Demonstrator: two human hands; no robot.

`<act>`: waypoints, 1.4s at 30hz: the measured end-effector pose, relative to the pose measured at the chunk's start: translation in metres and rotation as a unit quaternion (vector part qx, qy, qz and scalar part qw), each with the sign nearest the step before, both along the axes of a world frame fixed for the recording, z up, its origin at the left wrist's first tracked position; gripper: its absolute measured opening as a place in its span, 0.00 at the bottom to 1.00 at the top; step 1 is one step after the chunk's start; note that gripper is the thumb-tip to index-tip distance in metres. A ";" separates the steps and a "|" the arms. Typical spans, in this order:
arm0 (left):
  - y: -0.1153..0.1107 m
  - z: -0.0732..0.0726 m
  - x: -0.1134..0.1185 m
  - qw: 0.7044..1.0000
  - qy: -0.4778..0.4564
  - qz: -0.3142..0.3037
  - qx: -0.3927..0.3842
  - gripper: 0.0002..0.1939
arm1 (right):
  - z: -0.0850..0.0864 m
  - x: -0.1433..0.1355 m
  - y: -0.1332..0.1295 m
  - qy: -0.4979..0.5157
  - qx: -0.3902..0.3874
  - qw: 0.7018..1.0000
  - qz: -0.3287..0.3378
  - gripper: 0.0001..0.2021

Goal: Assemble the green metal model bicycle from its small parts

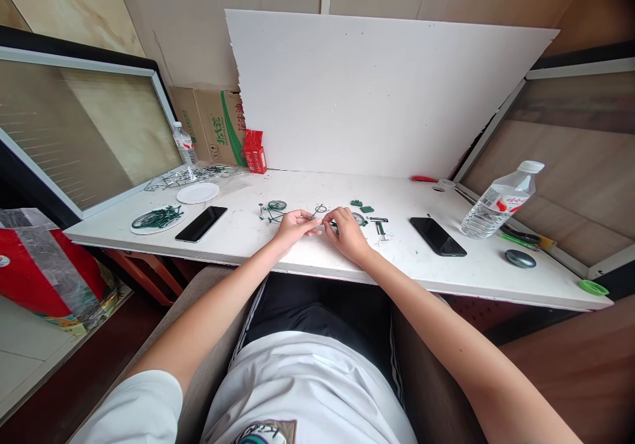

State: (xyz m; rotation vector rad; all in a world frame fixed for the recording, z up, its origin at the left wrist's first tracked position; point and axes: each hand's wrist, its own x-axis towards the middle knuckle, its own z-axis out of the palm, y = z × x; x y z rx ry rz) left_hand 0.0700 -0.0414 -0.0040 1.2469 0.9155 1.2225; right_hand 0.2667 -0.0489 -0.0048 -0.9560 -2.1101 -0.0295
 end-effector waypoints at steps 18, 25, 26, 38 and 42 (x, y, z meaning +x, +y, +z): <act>0.001 -0.002 0.000 1.000 0.017 -0.003 0.010 0.23 | -0.005 0.004 0.005 0.106 -0.086 0.991 0.014 0.06; 0.003 -0.005 -0.002 1.000 0.020 -0.009 0.015 0.24 | -0.005 0.006 0.007 0.128 -0.128 0.983 0.015 0.10; 0.003 -0.005 -0.002 1.000 0.021 -0.011 0.016 0.24 | -0.005 0.006 0.007 0.126 -0.130 0.983 0.015 0.11; 0.001 -0.001 -0.002 1.000 0.013 -0.015 0.011 0.25 | -0.002 0.005 0.004 0.116 -0.107 0.987 0.014 0.13; -0.001 0.001 -0.002 1.000 0.007 -0.018 0.011 0.25 | -0.001 0.005 0.004 0.127 -0.109 0.986 0.013 0.15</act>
